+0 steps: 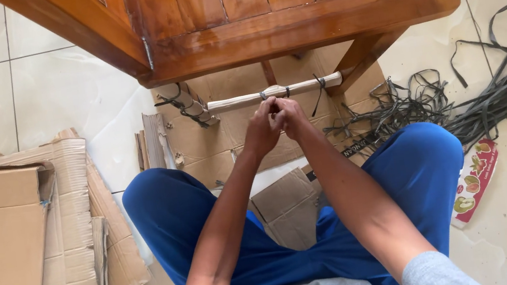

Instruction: Wrapping wooden chair legs with cardboard and securing them with plastic strips.

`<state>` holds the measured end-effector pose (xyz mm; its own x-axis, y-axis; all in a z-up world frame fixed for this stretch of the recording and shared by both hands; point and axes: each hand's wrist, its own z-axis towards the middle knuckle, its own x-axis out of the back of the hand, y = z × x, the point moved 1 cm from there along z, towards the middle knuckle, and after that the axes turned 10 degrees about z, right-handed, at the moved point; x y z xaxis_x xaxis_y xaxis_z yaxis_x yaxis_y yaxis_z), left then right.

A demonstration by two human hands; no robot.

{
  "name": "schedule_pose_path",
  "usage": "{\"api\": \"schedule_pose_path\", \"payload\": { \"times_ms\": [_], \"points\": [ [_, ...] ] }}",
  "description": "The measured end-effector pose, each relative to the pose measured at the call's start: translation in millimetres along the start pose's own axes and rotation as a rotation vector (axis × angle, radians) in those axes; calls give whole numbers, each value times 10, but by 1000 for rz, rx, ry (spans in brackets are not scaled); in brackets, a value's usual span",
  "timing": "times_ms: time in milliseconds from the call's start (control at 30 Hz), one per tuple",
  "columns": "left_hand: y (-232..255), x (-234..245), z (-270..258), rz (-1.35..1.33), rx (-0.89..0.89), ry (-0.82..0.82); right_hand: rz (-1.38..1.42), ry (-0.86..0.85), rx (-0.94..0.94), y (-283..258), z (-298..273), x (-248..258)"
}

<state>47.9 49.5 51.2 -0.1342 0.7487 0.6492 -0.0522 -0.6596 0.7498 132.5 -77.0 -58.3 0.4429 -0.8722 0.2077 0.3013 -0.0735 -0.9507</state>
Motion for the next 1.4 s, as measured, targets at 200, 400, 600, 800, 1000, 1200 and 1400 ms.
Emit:
{"api": "schedule_pose_path", "payload": {
  "times_ms": [200,400,600,800,1000,1200,1400],
  "points": [
    [520,-123,-253,-159,-225,170,850,360,-775,-789,113,44],
    [1053,335,-454,-434,0,-536,786,365,-953,-615,86,81],
    [1197,75,-570,-326,29,-647,797,286,-916,-596,55,102],
    [1057,-105,-494,-435,133,-677,815,296,-912,-593,17,97],
    [1019,-36,-471,-463,150,-580,777,433,-973,-553,-63,75],
    [145,-420,-403,-330,301,-142,490,445,-951,-266,-152,77],
    [-322,-73,116,-111,408,203,216,381,-791,-274,-197,-121]
  ]
}}
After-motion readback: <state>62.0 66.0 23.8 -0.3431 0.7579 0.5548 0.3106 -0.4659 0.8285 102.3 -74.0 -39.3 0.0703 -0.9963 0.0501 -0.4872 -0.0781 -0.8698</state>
